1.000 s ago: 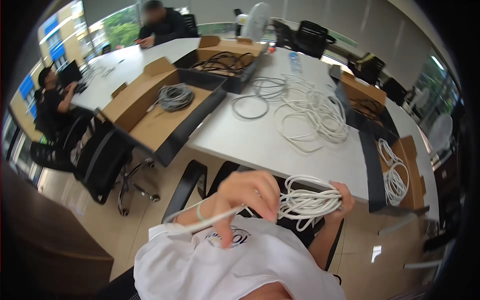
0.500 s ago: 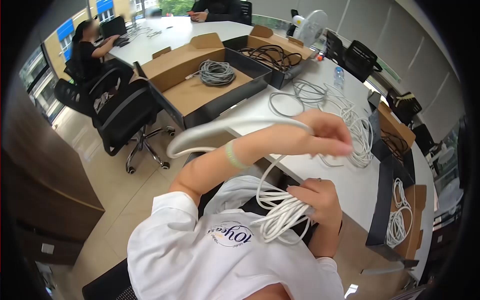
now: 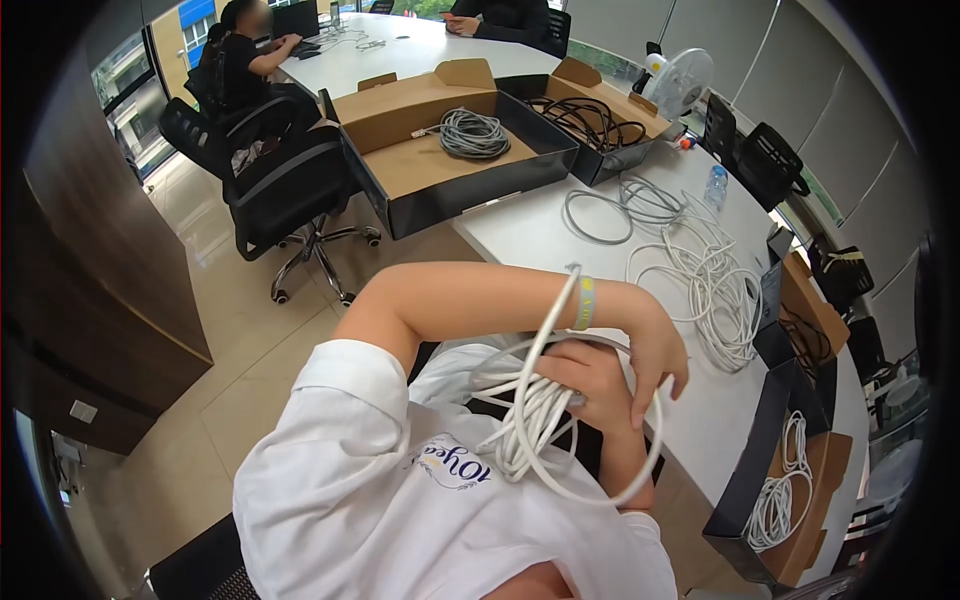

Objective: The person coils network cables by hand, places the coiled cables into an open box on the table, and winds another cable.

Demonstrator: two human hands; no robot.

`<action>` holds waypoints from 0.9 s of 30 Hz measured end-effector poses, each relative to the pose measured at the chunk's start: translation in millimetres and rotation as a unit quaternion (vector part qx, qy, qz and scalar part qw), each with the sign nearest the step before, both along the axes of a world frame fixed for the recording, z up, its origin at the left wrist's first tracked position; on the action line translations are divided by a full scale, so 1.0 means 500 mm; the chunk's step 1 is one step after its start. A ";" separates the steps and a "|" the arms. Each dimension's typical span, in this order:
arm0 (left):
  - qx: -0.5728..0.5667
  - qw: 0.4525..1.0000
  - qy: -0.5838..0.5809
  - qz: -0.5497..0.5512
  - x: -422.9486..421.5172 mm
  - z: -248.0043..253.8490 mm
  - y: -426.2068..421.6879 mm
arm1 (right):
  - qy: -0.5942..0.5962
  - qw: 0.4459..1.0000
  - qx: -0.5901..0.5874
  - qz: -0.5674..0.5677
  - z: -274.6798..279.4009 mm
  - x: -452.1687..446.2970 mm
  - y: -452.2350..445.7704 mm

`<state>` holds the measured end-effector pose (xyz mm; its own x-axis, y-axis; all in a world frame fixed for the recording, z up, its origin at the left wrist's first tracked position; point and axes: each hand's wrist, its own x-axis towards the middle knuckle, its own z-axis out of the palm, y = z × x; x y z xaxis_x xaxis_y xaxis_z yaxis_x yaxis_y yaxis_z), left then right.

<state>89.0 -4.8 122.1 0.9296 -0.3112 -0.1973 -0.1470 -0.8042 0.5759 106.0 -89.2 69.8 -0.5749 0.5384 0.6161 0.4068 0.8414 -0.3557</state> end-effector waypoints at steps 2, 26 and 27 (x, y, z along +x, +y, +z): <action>0.004 0.991 0.135 -0.017 0.023 -0.015 0.000 | -0.005 1.000 0.029 0.009 -0.005 -0.003 0.008; -0.682 0.684 0.107 0.236 0.005 -0.153 0.013 | -0.056 0.996 -0.059 0.038 0.018 0.011 0.011; -0.685 0.682 0.105 0.234 0.009 -0.161 0.014 | -0.053 0.995 -0.063 0.048 0.007 0.017 0.016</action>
